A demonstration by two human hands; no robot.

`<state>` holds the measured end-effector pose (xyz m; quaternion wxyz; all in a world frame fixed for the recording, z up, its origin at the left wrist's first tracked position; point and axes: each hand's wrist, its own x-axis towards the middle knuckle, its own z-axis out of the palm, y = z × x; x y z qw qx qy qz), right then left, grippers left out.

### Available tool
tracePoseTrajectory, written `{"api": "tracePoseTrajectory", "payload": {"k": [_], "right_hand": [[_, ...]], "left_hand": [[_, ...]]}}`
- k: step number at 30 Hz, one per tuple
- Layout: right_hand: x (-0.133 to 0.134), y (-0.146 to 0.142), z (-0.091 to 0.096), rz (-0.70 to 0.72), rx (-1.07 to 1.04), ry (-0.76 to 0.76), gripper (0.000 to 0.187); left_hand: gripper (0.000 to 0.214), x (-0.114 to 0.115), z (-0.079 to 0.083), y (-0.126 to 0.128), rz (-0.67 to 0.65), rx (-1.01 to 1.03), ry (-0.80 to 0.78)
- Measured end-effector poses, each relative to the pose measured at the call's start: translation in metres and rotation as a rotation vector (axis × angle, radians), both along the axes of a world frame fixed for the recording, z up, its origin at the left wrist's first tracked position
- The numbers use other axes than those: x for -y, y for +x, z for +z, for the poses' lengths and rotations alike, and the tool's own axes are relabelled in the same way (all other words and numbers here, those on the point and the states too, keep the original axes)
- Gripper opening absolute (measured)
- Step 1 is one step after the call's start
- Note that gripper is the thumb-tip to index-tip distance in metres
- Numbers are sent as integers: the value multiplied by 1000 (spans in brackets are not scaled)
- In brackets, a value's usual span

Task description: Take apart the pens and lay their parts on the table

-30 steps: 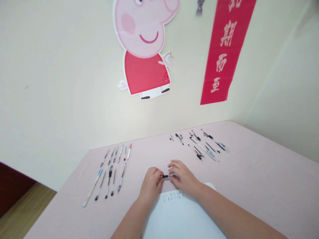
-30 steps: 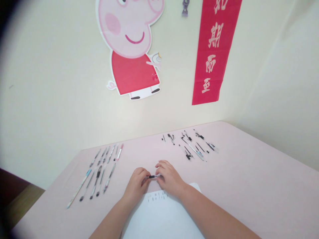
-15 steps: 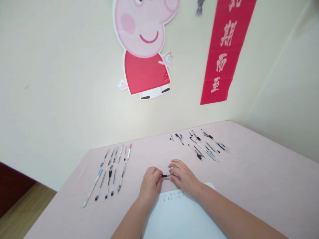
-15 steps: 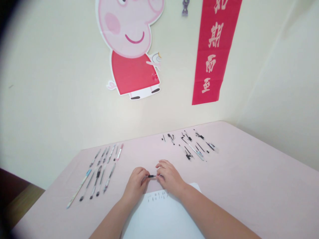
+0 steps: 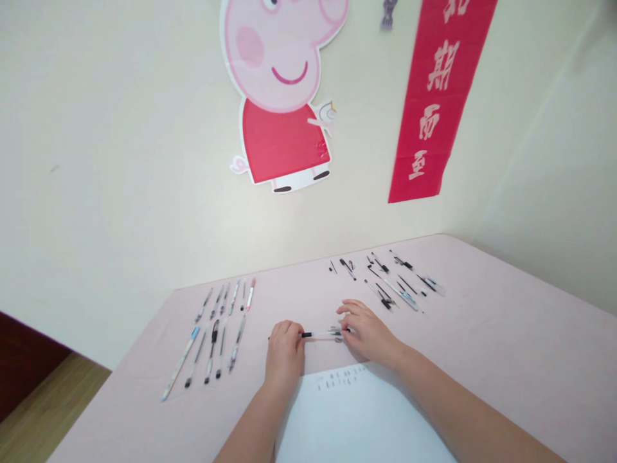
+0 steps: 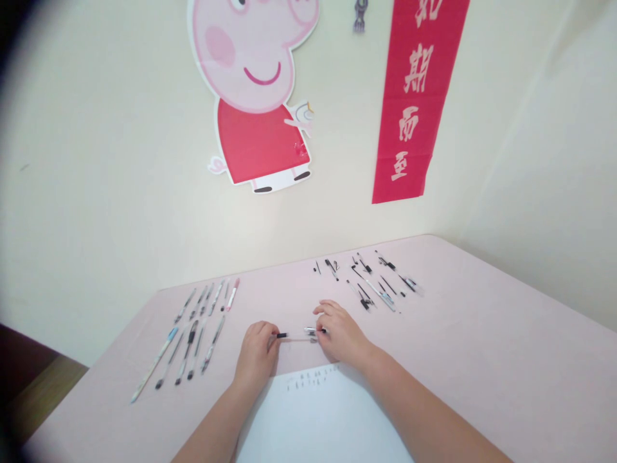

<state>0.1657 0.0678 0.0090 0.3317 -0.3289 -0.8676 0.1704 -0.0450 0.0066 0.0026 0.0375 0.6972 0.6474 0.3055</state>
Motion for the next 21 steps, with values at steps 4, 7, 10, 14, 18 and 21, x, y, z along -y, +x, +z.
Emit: {"api": "tracePoseTrajectory", "payload": {"k": [4, 7, 10, 14, 18, 21], "right_hand": [[-13, 16, 6, 23, 8, -75, 15], [-20, 27, 8, -15, -5, -151, 14], [-25, 35, 7, -44, -27, -214, 14], [-28, 39, 4, -63, -68, -251, 14], [-27, 34, 0, -127, -58, -228, 13], [-25, 28, -5, -124, -20, -190, 12]], "left_hand": [[16, -1, -1, -1, 29, 6, -5], [15, -1, -4, -3, 41, 8, -2], [15, -1, -5, -4, 56, 13, 0], [14, -1, -4, -4, 70, 17, 3], [15, 0, -2, -2, 26, 36, 13], [17, 1, -1, 2, -75, 50, 19]]}}
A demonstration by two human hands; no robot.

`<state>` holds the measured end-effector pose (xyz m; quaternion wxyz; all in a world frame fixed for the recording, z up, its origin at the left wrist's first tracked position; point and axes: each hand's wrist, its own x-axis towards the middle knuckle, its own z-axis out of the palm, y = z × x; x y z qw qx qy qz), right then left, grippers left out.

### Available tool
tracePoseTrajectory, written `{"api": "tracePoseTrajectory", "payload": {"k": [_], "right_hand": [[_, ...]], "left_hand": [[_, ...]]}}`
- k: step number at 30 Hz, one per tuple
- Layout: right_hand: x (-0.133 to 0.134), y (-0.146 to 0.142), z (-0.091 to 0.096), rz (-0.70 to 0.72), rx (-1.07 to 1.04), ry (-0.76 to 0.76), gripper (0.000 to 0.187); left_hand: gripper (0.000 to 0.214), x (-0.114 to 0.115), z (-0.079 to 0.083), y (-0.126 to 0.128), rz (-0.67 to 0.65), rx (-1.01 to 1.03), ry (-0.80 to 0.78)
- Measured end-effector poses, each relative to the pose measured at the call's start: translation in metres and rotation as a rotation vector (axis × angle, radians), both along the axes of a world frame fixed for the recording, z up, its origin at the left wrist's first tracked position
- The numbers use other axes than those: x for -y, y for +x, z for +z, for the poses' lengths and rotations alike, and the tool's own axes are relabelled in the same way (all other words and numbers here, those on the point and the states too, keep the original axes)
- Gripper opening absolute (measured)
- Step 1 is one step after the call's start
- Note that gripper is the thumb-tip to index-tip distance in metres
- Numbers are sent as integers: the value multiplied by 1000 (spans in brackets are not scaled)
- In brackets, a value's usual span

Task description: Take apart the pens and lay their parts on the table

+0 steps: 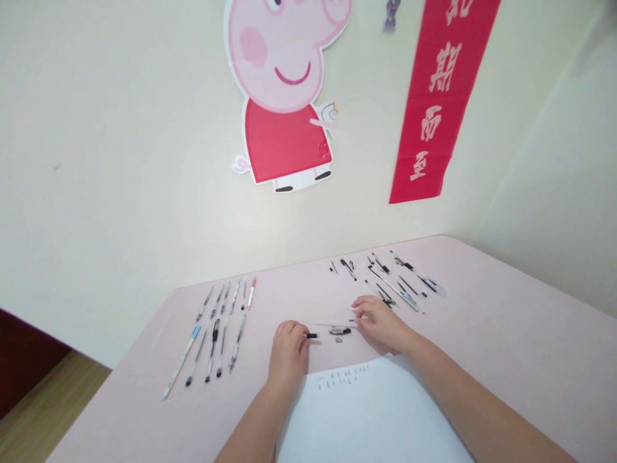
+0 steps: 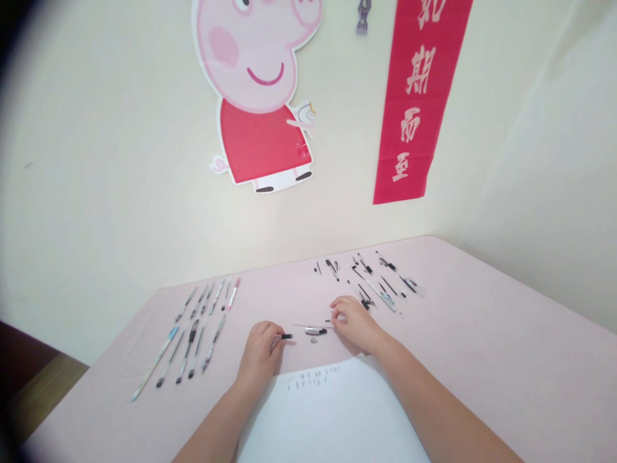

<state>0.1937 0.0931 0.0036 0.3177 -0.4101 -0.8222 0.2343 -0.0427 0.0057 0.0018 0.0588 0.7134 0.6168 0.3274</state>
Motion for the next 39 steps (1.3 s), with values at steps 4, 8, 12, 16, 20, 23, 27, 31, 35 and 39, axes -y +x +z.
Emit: {"api": "tracePoseTrajectory", "payload": {"k": [4, 8, 12, 16, 20, 23, 27, 31, 35, 39], "right_hand": [[1, -4, -7, 35, 39, 33, 11], [2, -6, -8, 40, 69, 25, 11], [2, -8, -7, 38, 58, 27, 10], [4, -10, -7, 30, -4, 36, 10], [5, -11, -7, 13, -25, 37, 10], [4, -11, -8, 8, -7, 36, 9], [2, -9, -10, 12, 30, 21, 9], [2, -7, -11, 21, 46, 7, 10], [4, -8, -10, 25, 50, 11, 10], [7, -9, -6, 32, 74, 41, 11]], "left_hand": [[18, 3, 2, 9, -127, -25, 0], [20, 5, 5, 18, -211, -61, -11], [19, 5, 6, 24, -261, -86, -6], [18, 3, 5, 26, -290, -102, -9], [18, 0, 3, 26, -337, -88, 5], [20, 0, 4, 25, -365, -82, -2], [20, 4, 9, 19, -273, -118, -36], [16, 5, 14, 8, -114, -183, -131], [15, 4, 14, 3, -91, -149, -221], [20, 4, 12, 7, -111, -114, -223]]}}
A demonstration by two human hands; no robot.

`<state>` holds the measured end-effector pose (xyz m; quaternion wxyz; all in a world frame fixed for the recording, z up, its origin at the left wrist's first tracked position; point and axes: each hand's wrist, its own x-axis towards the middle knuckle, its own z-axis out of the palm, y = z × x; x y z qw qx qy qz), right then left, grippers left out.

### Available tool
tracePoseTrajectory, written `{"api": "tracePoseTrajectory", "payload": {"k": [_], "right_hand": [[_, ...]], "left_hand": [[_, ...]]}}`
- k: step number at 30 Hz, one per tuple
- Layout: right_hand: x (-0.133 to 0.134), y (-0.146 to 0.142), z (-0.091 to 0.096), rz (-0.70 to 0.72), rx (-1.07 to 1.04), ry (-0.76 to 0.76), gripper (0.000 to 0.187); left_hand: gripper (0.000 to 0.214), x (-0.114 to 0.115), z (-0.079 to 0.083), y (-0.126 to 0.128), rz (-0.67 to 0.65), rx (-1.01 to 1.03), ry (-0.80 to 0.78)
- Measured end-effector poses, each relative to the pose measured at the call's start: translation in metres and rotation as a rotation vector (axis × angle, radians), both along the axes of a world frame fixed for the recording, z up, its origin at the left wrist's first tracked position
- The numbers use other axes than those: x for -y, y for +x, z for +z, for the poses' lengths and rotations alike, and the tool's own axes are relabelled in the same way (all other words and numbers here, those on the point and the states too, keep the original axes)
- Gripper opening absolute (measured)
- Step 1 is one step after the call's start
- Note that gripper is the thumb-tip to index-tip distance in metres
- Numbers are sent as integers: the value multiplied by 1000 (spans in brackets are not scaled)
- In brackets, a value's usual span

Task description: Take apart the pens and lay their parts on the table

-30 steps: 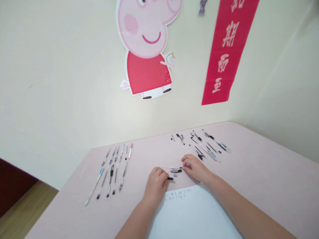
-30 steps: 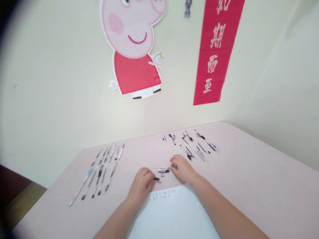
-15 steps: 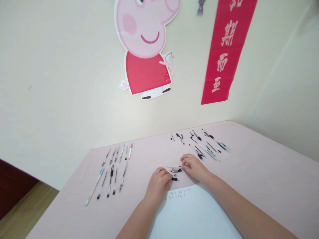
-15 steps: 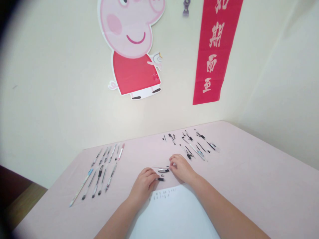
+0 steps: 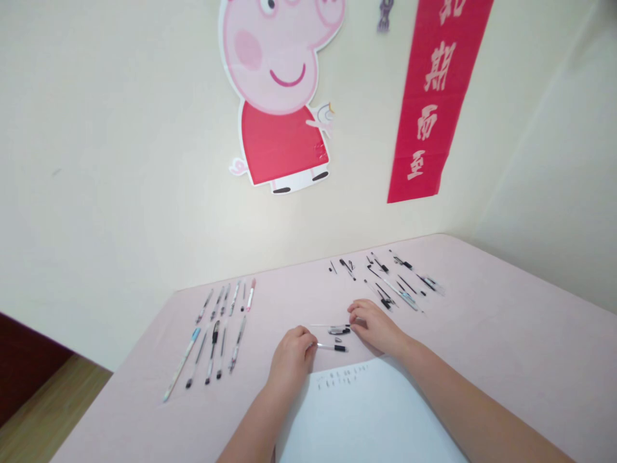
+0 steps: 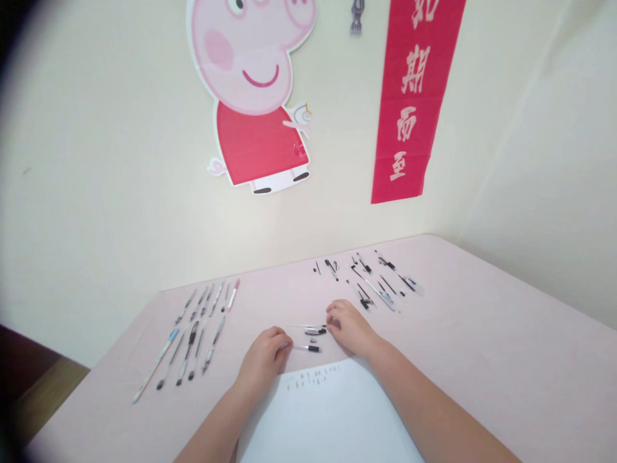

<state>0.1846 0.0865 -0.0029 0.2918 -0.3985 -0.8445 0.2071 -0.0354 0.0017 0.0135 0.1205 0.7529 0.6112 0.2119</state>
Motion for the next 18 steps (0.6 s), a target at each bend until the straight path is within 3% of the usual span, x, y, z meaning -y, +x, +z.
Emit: {"api": "tracePoseTrajectory", "payload": {"k": [10, 18], "right_hand": [[-2, -1, -1, -18, 100, 107, 16], [4, -2, 10, 10, 209, 206, 15]], "left_hand": [[24, 1, 3, 4, -12, 6, -24], [25, 1, 1, 6, -44, -13, 4]]}}
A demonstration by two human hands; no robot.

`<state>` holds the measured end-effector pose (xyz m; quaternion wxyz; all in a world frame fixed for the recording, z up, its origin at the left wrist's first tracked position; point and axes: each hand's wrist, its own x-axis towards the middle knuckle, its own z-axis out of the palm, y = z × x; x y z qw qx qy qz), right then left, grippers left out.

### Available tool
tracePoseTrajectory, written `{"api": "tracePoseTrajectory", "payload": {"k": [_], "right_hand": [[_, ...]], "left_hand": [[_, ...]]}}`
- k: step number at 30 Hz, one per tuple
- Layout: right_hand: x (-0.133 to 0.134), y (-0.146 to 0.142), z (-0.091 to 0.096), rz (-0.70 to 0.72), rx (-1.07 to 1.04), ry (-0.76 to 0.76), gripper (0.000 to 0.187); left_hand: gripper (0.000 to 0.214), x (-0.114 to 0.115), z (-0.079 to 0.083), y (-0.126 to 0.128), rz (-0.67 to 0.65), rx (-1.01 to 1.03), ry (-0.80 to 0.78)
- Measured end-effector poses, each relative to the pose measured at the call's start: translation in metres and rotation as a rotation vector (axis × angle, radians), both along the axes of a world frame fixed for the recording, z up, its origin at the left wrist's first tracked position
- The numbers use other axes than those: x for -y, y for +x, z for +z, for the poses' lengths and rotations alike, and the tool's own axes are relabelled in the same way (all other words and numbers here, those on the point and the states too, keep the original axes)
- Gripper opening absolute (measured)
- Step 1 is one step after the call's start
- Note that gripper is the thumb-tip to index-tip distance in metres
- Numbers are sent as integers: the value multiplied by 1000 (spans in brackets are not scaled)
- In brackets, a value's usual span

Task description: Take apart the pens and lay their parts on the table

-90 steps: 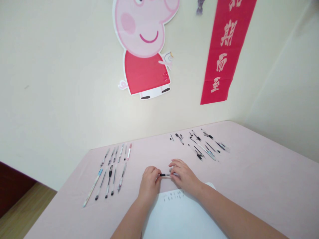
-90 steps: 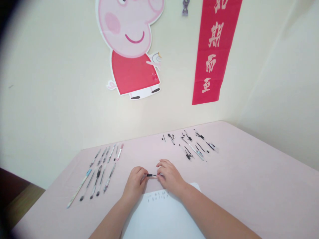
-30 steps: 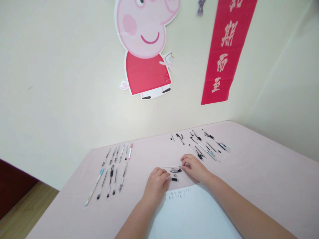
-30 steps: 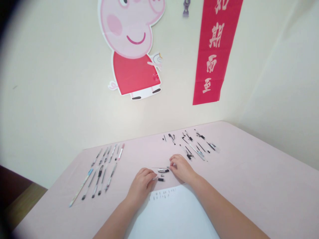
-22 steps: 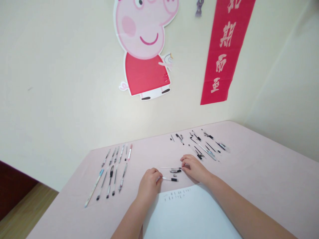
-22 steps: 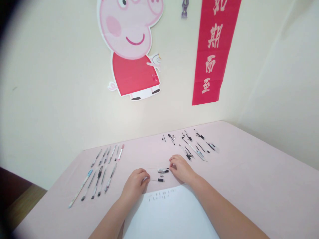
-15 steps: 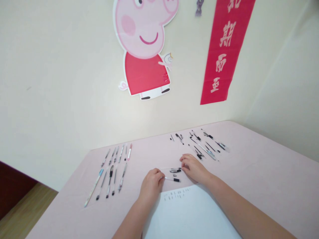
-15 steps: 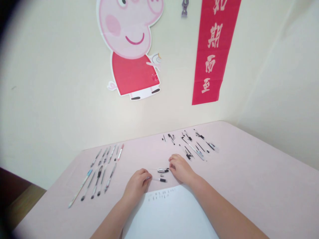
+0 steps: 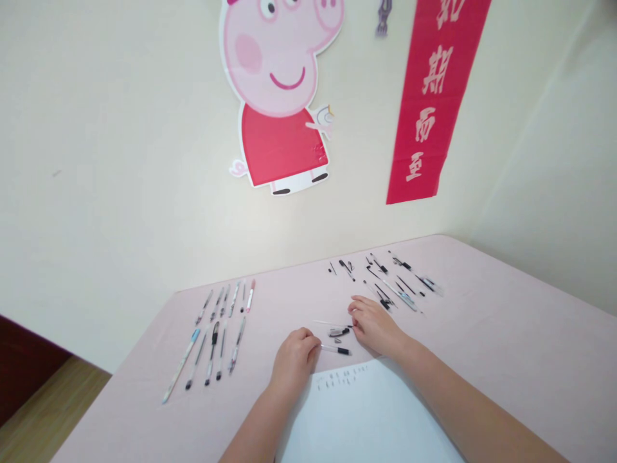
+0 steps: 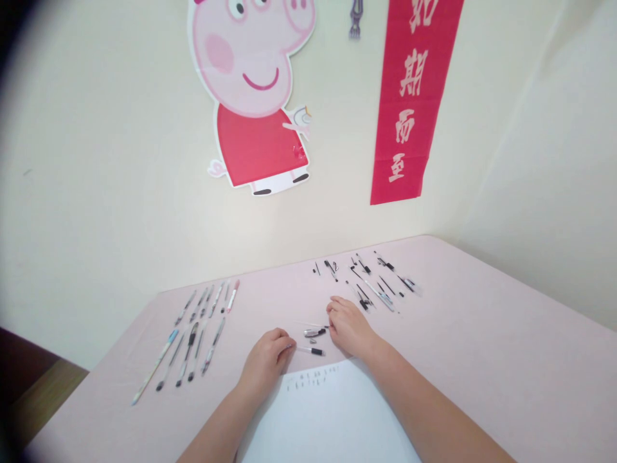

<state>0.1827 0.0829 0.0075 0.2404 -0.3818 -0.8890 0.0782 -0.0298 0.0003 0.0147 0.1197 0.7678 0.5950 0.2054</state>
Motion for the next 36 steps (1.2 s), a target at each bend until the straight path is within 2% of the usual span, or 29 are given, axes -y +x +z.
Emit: {"api": "tracePoseTrajectory", "payload": {"k": [9, 15, 18, 20, 26, 29, 33, 36], "right_hand": [[1, -3, 3, 15, -139, -114, 14], [9, -6, 6, 118, -75, -150, 14], [11, -6, 6, 155, -39, -178, 14], [11, -6, 5, 162, -21, -193, 13], [14, -7, 9, 148, -45, -201, 5], [19, -12, 14, 139, -75, -185, 19], [30, -21, 12, 230, -5, -215, 49], [36, -28, 7, 295, 36, -235, 51]], "left_hand": [[23, 0, -5, -1, -1, 10, 35], [19, 0, -11, -3, 82, 27, 26], [29, 0, -14, -4, 107, 41, 17], [32, 0, -13, -4, 92, 48, 23], [24, 0, -6, -2, 21, 11, 18], [23, -1, -7, -3, 19, 24, 13], [20, -2, -12, -4, 48, 68, 37], [17, -2, -14, -4, 64, 85, 39]]}}
